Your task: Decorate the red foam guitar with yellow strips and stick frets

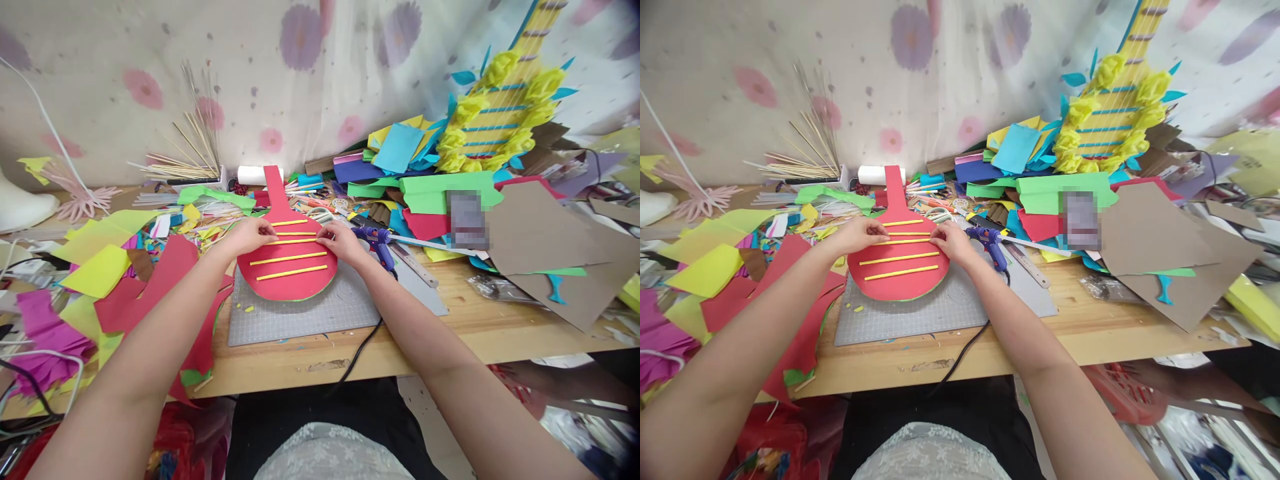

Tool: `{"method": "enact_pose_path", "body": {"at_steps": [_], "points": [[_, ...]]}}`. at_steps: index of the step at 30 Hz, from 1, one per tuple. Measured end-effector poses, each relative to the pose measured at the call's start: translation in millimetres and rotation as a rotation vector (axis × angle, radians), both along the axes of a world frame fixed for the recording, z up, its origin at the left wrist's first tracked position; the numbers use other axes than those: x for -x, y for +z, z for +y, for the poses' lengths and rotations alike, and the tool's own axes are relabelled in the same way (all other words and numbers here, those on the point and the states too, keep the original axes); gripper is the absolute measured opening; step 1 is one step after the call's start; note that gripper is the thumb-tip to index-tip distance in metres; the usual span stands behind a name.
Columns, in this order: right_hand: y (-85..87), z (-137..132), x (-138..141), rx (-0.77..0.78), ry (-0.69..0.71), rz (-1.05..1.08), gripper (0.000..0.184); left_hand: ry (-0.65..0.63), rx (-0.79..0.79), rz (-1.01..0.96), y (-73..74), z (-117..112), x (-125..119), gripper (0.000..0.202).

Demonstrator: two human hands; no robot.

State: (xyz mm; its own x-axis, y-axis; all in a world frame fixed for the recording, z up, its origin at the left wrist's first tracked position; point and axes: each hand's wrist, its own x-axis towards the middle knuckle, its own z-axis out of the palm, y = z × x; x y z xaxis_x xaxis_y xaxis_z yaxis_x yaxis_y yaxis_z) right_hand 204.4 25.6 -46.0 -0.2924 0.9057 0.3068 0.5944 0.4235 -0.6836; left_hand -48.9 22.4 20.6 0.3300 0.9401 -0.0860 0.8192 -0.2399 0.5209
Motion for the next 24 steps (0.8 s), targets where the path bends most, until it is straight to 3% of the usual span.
{"method": "enact_pose_path", "body": {"at_steps": [11, 24], "points": [[-0.1, -1, 0, 0.022, -0.026, 0.044, 0.003, -0.057, -0.037, 0.232, 12.3, -5, -1, 0.021], [-0.9, -3, 2, 0.006, -0.066, 0.12, 0.004, -0.045, -0.028, 0.309, 11.8, -4, -5, 0.022]]}}
